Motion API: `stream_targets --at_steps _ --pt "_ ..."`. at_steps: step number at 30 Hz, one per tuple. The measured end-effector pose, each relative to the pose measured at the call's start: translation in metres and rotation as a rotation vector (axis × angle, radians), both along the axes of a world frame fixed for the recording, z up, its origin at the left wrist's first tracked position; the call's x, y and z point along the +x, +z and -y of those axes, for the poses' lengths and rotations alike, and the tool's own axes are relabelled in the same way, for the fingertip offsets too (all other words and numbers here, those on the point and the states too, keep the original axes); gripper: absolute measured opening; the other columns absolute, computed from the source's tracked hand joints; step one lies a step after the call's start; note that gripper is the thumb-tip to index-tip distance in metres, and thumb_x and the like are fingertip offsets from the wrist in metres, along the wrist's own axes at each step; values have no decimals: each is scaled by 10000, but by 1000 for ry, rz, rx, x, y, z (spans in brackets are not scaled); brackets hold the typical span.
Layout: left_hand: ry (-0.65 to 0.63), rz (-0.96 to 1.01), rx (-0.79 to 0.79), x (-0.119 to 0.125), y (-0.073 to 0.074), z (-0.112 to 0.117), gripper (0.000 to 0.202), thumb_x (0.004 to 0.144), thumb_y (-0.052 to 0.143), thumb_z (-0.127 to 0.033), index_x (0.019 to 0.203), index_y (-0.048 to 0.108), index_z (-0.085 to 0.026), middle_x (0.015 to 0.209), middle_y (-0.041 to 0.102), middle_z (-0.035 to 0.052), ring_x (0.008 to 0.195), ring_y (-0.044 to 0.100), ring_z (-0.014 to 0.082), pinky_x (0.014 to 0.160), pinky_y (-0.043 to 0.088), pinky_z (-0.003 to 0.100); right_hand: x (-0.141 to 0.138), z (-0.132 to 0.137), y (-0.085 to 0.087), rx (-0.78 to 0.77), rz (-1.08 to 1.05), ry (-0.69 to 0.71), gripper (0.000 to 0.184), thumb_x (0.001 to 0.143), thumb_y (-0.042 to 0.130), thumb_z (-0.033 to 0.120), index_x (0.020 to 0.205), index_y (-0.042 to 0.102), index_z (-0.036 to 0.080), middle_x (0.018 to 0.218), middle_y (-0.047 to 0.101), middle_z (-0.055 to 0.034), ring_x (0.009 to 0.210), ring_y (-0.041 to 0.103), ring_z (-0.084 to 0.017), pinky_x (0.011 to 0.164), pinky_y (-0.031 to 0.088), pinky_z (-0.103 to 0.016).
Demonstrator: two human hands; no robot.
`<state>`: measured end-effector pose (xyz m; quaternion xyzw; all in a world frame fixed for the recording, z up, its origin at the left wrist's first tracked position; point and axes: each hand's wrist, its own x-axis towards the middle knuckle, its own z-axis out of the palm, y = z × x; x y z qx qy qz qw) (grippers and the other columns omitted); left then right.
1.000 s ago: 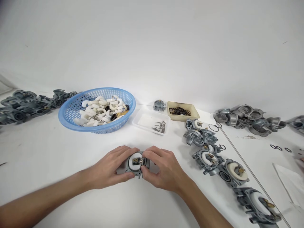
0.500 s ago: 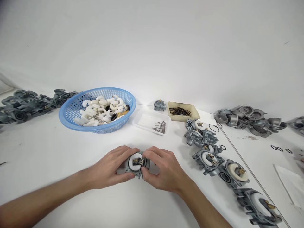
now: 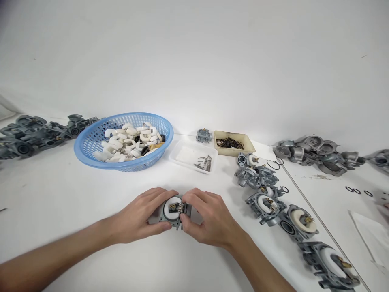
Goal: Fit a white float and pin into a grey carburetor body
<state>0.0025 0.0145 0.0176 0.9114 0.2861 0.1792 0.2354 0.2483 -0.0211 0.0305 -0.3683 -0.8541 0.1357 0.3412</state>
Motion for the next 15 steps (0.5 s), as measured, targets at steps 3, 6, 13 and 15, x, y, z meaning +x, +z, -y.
stream_targets --at_steps 3,6,13,15 --pt "2 17 24 -1 -1 0 569 958 585 -515 1425 408 -242 1197 646 101 1047 622 275 925 493 425 -1 0 1 2 -2 -4 200 861 562 180 1049 530 240 926 645 -16 700 550 -133 604 485 -254" --pt "3 20 27 -1 -2 0 569 961 577 -526 1423 417 -234 1178 652 106 1026 624 272 912 499 422 0 0 1 2 -7 8 215 849 576 186 1051 527 239 929 640 -18 722 556 -138 609 486 -256" --pt "-1 5 8 0 -1 0 582 960 573 -547 1419 411 -228 1134 653 102 991 620 273 885 498 421 1 1 1 -11 -4 19 228 840 585 195 1052 516 241 943 632 -20 745 561 -145 623 482 -265" --pt "0 10 14 -1 -1 0 580 963 570 -544 1424 411 -230 1146 652 104 998 622 270 893 497 417 1 1 1 -14 5 14 237 828 586 186 1046 513 242 937 630 -16 739 559 -145 624 480 -267"
